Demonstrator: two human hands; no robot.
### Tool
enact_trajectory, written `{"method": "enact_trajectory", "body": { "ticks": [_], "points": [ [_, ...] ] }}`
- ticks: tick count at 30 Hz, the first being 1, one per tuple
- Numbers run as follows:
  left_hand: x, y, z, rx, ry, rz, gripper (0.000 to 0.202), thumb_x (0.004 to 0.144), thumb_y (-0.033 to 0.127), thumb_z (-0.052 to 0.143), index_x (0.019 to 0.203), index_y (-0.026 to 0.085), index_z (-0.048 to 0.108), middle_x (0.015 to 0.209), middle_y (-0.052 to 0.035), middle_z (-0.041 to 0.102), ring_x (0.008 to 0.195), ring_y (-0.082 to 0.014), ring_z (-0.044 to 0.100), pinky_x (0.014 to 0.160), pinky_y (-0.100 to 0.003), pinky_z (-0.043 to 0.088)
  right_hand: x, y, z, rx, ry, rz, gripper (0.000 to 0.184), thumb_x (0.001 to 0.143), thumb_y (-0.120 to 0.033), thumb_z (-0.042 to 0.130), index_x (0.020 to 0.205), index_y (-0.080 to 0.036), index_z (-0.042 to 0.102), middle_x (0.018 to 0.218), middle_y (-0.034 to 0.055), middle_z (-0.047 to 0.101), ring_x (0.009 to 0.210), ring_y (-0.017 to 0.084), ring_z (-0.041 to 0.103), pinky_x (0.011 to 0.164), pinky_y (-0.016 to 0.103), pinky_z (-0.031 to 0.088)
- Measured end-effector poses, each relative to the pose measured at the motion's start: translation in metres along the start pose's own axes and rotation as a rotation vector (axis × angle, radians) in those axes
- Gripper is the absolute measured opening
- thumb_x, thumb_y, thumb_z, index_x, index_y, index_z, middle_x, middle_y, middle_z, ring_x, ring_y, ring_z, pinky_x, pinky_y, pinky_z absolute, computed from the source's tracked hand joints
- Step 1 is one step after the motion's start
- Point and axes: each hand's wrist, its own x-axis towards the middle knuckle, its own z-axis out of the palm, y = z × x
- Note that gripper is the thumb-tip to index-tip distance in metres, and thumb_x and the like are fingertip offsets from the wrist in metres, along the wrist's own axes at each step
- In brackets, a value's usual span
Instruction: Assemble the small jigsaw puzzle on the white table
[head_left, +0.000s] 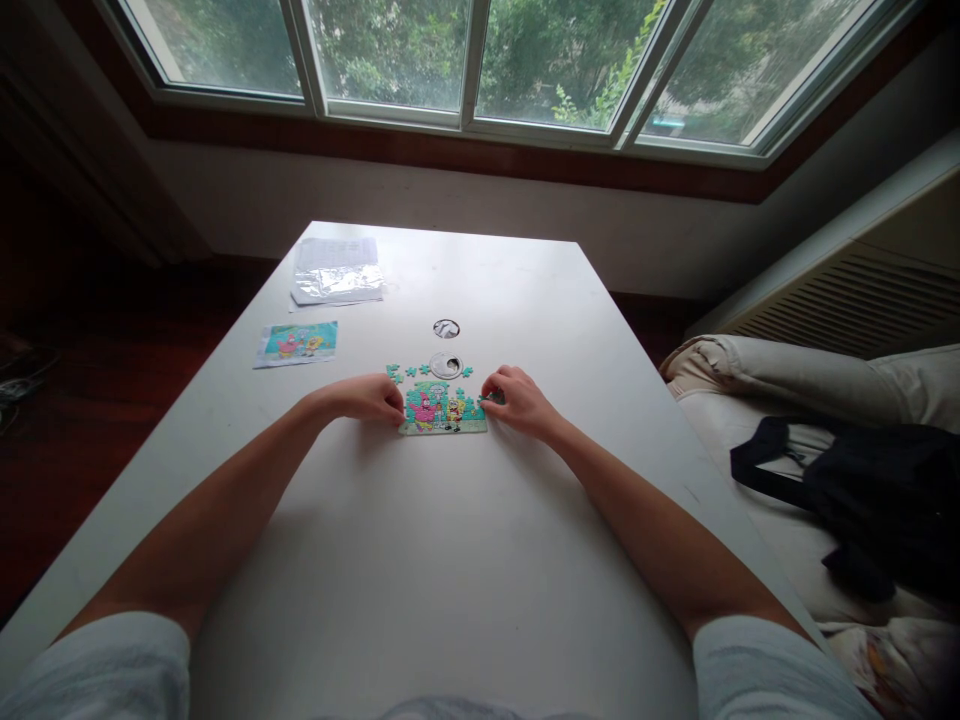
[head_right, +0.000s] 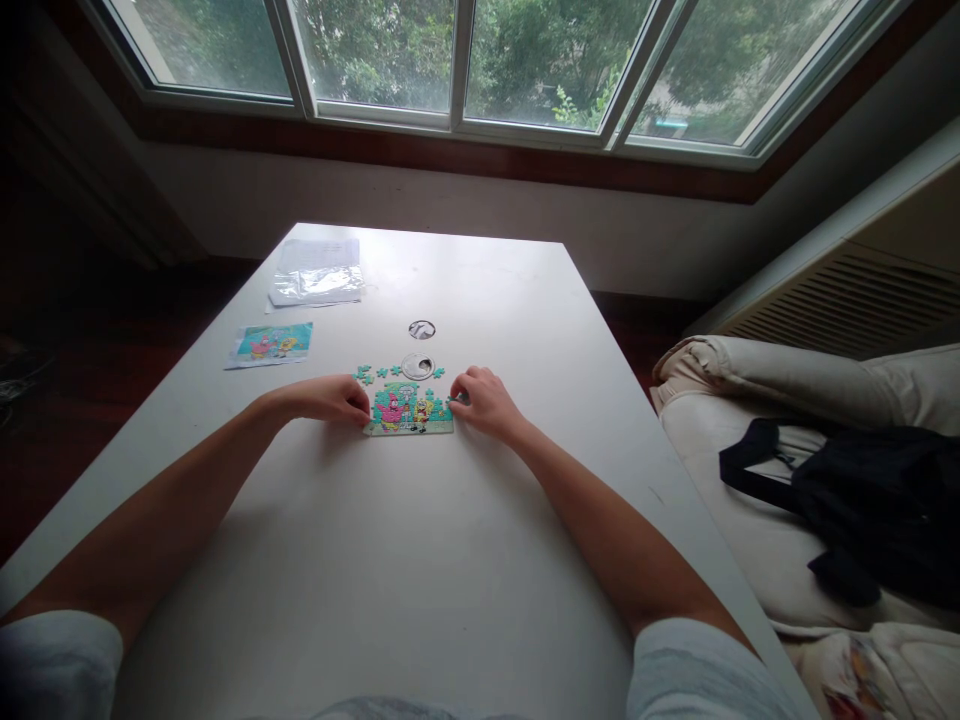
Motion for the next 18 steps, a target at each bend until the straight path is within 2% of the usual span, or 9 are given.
{"method": "enact_trajectory", "body": {
  "ticks": [18],
  "points": [
    [-0.0042,0.0066,0.0022,0.171,0.073,-0.044,0.023,0.067,0.04,0.062,0.068,0.021,0.075,0.066,-0.0018,0.067,0.062,-0.017,0.056,0.052,-0.027,0.031,-0.0003,0.0004,0.0007,-0.027,-0.005,-0.012,0.009,0.086,-0.029,0.066,0.089,-0.021,0.067,0.095,0.0066,0.061,0.093,0.022,0.053,0.085,0.034,0.041]
  ]
}}
